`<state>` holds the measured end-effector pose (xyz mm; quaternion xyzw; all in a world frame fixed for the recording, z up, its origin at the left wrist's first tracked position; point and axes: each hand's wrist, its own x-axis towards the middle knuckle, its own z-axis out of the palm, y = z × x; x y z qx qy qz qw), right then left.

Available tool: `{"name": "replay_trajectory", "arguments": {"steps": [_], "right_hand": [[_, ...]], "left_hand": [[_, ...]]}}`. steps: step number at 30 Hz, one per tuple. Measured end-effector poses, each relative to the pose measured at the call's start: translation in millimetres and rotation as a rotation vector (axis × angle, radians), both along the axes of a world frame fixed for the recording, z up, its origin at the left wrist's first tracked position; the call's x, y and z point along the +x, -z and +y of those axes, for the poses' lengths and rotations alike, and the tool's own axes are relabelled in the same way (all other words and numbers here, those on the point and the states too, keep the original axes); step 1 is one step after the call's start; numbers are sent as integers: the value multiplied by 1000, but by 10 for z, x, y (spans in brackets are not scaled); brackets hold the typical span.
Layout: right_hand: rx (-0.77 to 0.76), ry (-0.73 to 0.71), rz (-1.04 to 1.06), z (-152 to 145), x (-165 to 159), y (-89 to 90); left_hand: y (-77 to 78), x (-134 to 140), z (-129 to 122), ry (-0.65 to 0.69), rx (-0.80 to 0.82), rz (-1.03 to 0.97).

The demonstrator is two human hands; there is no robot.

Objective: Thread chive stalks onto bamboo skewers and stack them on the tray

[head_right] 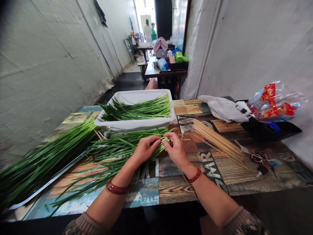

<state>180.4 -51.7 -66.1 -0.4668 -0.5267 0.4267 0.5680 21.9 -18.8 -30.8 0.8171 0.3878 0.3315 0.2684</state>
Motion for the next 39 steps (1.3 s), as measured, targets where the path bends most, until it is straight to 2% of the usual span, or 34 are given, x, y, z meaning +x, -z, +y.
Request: {"name": "replay_trajectory", "arguments": {"steps": [6, 10, 15, 18, 21, 23, 25, 26, 29, 31, 34, 39], "right_hand": [[10, 34, -52, -8, 8, 50], [2, 16, -25, -19, 1, 2], [-105, -28, 34, -31, 4, -83], [-154, -60, 15, -32, 17, -72], [-189, -125, -44, -30, 37, -49], [-227, -204, -75, -30, 56, -53], [-286, -294, -97, -30, 80, -74], [-318, -332, -109, -30, 93, -86], [-366, -409, -135, -31, 136, -118], [-364, -449, -158, -34, 165, -133], [-373, -518, -212, -47, 208, -161], [-335, -626, -320, -74, 274, -212]], "left_hand": [[-27, -3, -26, 86, -26, 26], [-66, -22, -38, 105, -86, 56], [-48, -43, -31, 128, -154, 102], [-18, -44, -26, 91, -157, 151], [-11, -72, -16, 92, -181, 213], [-28, -116, 6, 155, -225, 229], [-54, -171, 47, 206, -261, 181], [-64, -197, 72, 189, -261, 136], [-64, -242, 147, -26, -168, -1], [-34, -237, 176, -134, -74, -24], [24, -194, 172, -98, 25, 61], [73, -139, 121, -29, 99, 292]]}}
